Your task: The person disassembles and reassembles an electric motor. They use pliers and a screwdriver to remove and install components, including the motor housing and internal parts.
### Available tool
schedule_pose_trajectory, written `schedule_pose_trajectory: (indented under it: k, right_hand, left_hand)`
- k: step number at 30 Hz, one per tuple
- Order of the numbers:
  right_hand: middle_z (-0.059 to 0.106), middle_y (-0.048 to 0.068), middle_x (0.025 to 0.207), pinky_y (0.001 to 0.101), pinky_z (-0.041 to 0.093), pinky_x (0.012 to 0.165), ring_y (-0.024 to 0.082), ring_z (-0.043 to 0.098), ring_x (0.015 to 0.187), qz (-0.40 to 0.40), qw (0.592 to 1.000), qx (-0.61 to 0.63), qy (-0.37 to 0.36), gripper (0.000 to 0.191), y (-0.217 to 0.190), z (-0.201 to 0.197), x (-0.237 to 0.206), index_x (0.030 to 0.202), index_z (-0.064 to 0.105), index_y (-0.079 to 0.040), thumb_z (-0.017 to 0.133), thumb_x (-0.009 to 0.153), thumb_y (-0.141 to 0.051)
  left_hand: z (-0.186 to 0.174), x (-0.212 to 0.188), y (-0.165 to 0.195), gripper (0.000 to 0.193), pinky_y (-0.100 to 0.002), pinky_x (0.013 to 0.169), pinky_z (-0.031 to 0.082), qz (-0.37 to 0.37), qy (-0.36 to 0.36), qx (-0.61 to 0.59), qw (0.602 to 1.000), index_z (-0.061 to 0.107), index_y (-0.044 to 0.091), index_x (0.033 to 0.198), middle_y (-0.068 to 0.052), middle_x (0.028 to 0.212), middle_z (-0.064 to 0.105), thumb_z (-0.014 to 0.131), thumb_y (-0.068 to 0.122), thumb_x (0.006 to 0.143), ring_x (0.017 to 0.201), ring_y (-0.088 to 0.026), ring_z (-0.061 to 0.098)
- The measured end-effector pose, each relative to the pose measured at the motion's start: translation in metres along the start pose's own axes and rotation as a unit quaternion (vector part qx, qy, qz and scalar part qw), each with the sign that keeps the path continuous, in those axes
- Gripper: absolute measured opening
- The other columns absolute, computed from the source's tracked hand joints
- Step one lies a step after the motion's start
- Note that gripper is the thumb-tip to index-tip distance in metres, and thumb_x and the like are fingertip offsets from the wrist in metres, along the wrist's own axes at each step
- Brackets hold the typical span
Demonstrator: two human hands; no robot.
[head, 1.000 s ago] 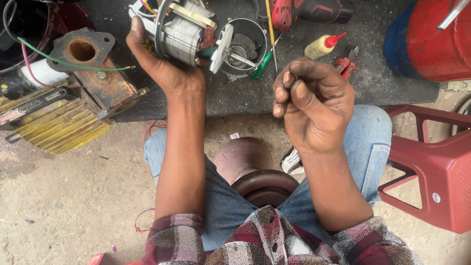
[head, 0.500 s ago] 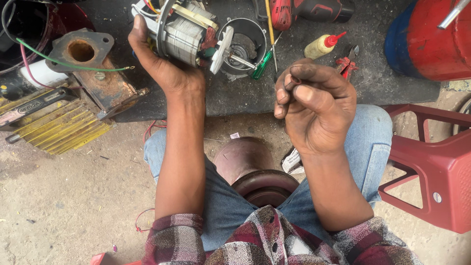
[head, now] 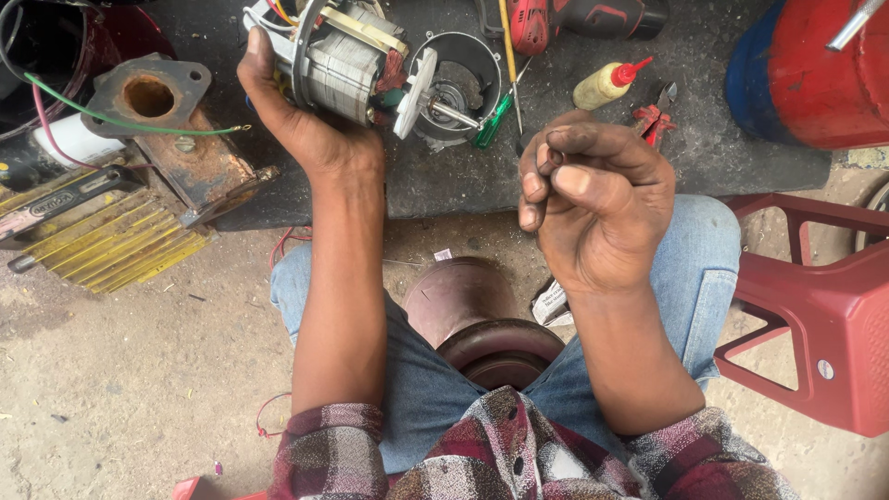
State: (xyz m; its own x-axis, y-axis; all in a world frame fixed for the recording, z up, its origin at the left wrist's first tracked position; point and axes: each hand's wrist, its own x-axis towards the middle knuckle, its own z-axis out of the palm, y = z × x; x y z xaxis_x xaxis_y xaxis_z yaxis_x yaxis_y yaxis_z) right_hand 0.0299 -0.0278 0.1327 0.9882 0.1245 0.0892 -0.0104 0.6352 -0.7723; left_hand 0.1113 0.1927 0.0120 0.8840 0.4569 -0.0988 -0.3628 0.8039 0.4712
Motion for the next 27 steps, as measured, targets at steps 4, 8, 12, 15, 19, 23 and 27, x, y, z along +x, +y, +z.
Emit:
schedule_pose_trajectory:
  k: [4,8,12,15,19,23,27]
  right_hand:
    - [0.066,0.019,0.097,0.0307,0.058,0.059,0.024,0.067,0.084,0.000,1.000,-0.003,0.003,0.017,0.000,0.000,0.000,0.115,0.072,0.010,0.064,0.100,0.009]
    - [0.066,0.019,0.096,0.0303,0.057,0.058,0.024,0.067,0.083,0.000,1.000,-0.015,0.002,0.018,-0.001,0.000,0.000,0.115,0.072,0.010,0.063,0.100,0.010]
    - [0.066,0.019,0.097,0.0302,0.057,0.059,0.024,0.067,0.084,0.003,1.000,-0.022,-0.002,0.018,-0.002,-0.002,-0.003,0.115,0.072,0.010,0.063,0.099,0.013]
    - [0.067,0.019,0.101,0.0304,0.058,0.062,0.024,0.068,0.085,0.004,0.999,-0.037,-0.012,0.020,-0.003,-0.007,-0.007,0.117,0.072,0.009,0.063,0.099,0.014]
    - [0.068,0.020,0.106,0.0329,0.060,0.069,0.025,0.070,0.090,0.019,0.997,-0.071,-0.014,0.020,-0.007,-0.022,-0.012,0.119,0.071,0.009,0.063,0.101,0.015]
    - [0.068,0.019,0.104,0.0342,0.060,0.071,0.025,0.070,0.091,0.025,0.994,-0.107,0.027,0.020,-0.015,-0.047,-0.014,0.119,0.070,0.011,0.062,0.102,0.014]
    - [0.070,0.018,0.102,0.0349,0.060,0.072,0.026,0.071,0.091,0.029,0.987,-0.132,0.084,0.021,-0.015,-0.070,-0.015,0.120,0.070,0.010,0.063,0.100,0.013]
  left_hand:
    - [-0.001,0.001,0.000,0.054,-0.045,0.103,0.060,-0.003,0.011,-0.003,1.000,0.064,0.003,0.124,-0.010,0.115,0.067,0.069,0.047,0.093,0.113,-0.025,0.069]
    - [0.000,-0.002,0.004,0.052,-0.044,0.099,0.059,-0.015,0.002,-0.020,1.000,0.064,0.003,0.124,-0.011,0.114,0.068,0.069,0.045,0.094,0.109,-0.025,0.068]
    - [0.005,-0.012,0.011,0.050,-0.044,0.098,0.061,-0.026,0.012,0.004,1.000,0.063,0.003,0.122,-0.012,0.111,0.069,0.068,0.044,0.094,0.106,-0.026,0.071]
    - [0.008,-0.023,0.017,0.050,-0.043,0.087,0.061,-0.065,-0.008,-0.004,0.998,0.064,0.002,0.120,-0.014,0.107,0.070,0.065,0.044,0.094,0.097,-0.026,0.071]
    - [0.006,-0.041,0.025,0.053,-0.043,0.063,0.064,-0.083,0.010,0.082,0.993,0.063,0.003,0.119,-0.017,0.101,0.071,0.063,0.046,0.089,0.084,-0.028,0.074]
    - [0.002,-0.049,0.025,0.055,-0.041,0.083,0.068,-0.081,0.051,0.063,0.993,0.062,-0.006,0.133,-0.022,0.117,0.069,0.065,0.037,0.099,0.096,-0.028,0.075]
    - [-0.005,-0.065,0.013,0.043,-0.042,0.068,0.068,-0.056,0.138,0.155,0.977,0.065,-0.001,0.114,-0.017,0.096,0.071,0.066,0.033,0.087,0.078,-0.025,0.076]
